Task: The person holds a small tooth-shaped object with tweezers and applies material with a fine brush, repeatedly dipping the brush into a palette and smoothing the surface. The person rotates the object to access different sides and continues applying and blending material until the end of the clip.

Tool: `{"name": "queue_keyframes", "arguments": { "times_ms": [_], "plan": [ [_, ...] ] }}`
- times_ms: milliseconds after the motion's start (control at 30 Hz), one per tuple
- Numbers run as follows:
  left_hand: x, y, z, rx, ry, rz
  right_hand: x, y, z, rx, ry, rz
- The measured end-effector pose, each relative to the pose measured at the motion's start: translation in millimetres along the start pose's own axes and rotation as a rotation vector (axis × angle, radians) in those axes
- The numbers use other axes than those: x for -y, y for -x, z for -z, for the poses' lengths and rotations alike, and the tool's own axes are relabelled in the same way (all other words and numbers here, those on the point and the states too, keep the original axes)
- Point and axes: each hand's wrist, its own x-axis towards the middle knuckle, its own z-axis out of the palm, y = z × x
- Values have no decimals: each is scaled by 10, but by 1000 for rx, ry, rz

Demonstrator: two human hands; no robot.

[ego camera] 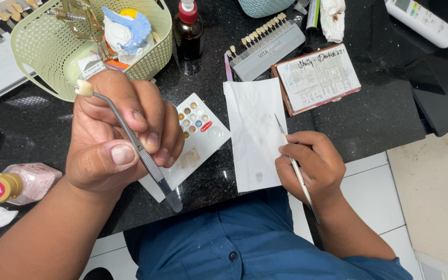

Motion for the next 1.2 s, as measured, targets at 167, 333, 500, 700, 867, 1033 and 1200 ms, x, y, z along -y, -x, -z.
{"name": "queue_keyframes", "arguments": {
  "times_ms": [167, 333, 500, 700, 867, 1033, 1200],
  "plan": [
    [-6, 1, -3, -1, 0, 4, -5, 1, 0, 1, 3, 21],
    [-8, 1, -6, -2, 4, 8, -16, 10, 1, -8, -21, 33],
    [5, -4, 2, -3, 4, 10, -27, 33, 10, -18, -26, 34],
    [12, 2, 16, 2, 11, 15, -51, 77, 27, -20, -29, 46],
    [7, -3, 18, -2, 17, 19, -61, 77, 2, -86, -24, 55],
    [0, -3, 7, 2, 9, 17, -32, 62, -19, -98, 19, 20],
    [23, -7, -6, 2, 14, 15, -11, 31, -29, -94, 31, 3]
  ]
}}
